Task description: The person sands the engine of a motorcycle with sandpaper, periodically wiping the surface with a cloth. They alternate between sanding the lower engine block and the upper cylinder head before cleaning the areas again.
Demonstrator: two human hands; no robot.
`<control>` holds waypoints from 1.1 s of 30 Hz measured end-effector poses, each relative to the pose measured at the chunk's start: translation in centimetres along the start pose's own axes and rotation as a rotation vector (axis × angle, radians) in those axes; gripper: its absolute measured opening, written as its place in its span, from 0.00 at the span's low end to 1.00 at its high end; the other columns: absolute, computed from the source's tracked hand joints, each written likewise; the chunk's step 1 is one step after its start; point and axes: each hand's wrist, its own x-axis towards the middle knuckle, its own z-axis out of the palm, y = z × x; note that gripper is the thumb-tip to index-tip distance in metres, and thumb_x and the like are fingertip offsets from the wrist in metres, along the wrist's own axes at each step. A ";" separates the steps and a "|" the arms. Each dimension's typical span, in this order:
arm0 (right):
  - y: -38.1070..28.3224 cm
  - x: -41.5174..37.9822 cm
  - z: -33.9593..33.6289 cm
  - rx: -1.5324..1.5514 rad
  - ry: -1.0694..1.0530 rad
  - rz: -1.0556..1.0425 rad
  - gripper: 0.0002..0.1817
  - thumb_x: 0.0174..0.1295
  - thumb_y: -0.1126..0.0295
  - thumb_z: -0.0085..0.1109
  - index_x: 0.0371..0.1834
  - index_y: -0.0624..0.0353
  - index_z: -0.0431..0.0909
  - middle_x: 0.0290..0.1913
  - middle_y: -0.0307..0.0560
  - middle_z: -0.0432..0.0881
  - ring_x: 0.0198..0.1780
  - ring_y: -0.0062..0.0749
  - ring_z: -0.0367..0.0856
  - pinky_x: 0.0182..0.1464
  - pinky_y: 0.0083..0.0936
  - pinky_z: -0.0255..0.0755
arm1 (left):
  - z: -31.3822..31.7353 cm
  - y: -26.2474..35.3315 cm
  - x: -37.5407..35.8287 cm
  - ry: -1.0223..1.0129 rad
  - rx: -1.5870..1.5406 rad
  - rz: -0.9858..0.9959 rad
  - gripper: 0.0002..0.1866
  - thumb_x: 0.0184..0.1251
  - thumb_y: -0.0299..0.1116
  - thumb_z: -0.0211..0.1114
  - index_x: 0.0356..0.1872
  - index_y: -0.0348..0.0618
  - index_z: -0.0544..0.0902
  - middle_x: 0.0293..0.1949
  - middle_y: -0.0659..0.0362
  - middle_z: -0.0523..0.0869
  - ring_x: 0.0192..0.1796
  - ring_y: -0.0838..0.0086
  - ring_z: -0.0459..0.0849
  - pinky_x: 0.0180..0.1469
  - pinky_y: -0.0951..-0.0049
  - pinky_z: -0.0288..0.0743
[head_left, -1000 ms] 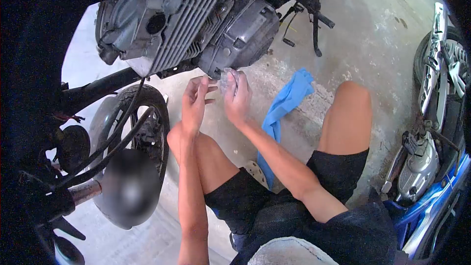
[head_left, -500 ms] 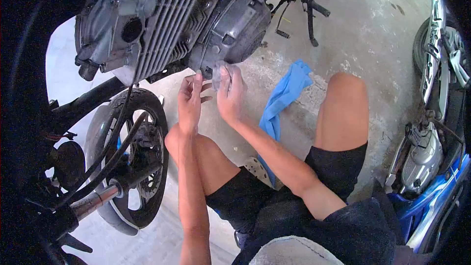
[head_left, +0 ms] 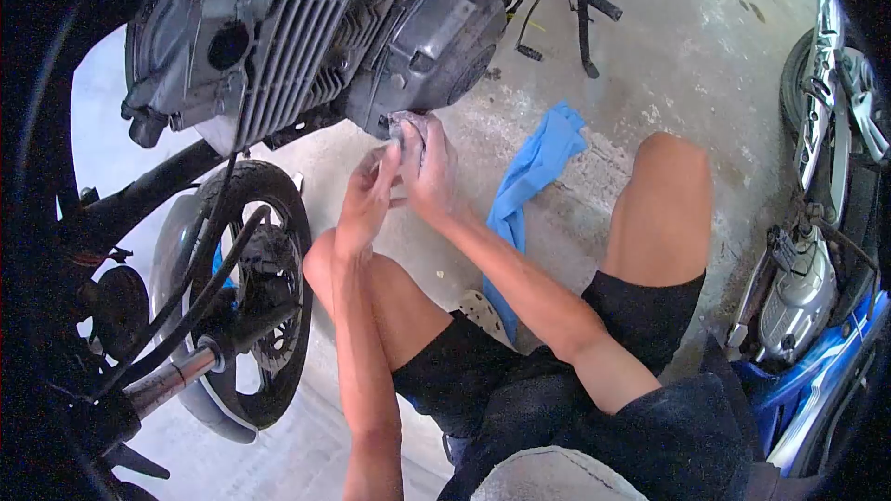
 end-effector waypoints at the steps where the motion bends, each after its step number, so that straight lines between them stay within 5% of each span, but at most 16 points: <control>1: -0.3 0.0 0.2 -0.003 0.006 -0.008 0.09 0.68 0.75 0.48 0.48 0.68 0.71 0.41 0.62 0.79 0.41 0.57 0.80 0.41 0.42 0.73 | 0.0 -0.4 -0.2 -0.006 -0.005 -0.015 0.29 0.72 0.55 0.51 0.57 0.37 0.73 0.49 0.56 0.82 0.50 0.70 0.82 0.44 0.73 0.77; 4: -0.5 0.3 0.1 -0.025 -0.011 -0.182 0.09 0.68 0.75 0.48 0.47 0.68 0.70 0.40 0.62 0.77 0.39 0.58 0.78 0.40 0.43 0.72 | -0.7 -0.2 -1.1 -0.064 -0.043 -0.076 0.32 0.72 0.58 0.50 0.61 0.38 0.71 0.52 0.55 0.80 0.52 0.68 0.81 0.48 0.71 0.77; 14: 0.7 -0.6 0.0 0.105 -0.106 -0.042 0.07 0.68 0.75 0.47 0.44 0.69 0.66 0.37 0.63 0.75 0.34 0.58 0.77 0.34 0.44 0.72 | -0.9 0.9 -1.3 -0.159 -0.041 -0.010 0.35 0.74 0.57 0.44 0.68 0.35 0.62 0.61 0.49 0.74 0.59 0.63 0.77 0.54 0.64 0.77; 20: 1.4 -0.1 -0.2 -0.056 -0.079 -0.207 0.09 0.68 0.73 0.49 0.46 0.67 0.68 0.39 0.63 0.75 0.37 0.59 0.77 0.38 0.44 0.72 | -0.5 0.1 -0.8 -0.195 -0.003 -0.041 0.33 0.74 0.54 0.49 0.69 0.39 0.62 0.60 0.52 0.75 0.57 0.67 0.78 0.53 0.67 0.77; 23: 2.7 -1.3 -0.4 -0.058 -0.109 -0.033 0.10 0.67 0.72 0.51 0.46 0.66 0.68 0.40 0.63 0.75 0.38 0.59 0.77 0.39 0.44 0.72 | -0.5 -0.2 -1.0 -0.228 -0.066 -0.025 0.34 0.72 0.51 0.55 0.70 0.41 0.60 0.60 0.55 0.76 0.59 0.69 0.76 0.53 0.69 0.75; 27: 1.4 -0.1 -0.1 -0.044 -0.030 -0.278 0.10 0.65 0.75 0.52 0.46 0.67 0.68 0.40 0.61 0.76 0.39 0.57 0.78 0.40 0.44 0.73 | -0.7 -1.0 -0.3 -0.172 -0.032 -0.070 0.37 0.69 0.50 0.59 0.71 0.41 0.58 0.61 0.53 0.74 0.59 0.70 0.76 0.53 0.69 0.75; 33: 1.7 0.0 0.1 -0.069 -0.031 -0.301 0.13 0.61 0.79 0.54 0.48 0.69 0.70 0.41 0.60 0.76 0.41 0.57 0.78 0.41 0.43 0.74 | -1.6 -1.4 -0.2 -0.173 -0.068 -0.058 0.39 0.70 0.49 0.59 0.72 0.39 0.52 0.63 0.49 0.71 0.60 0.65 0.75 0.51 0.66 0.77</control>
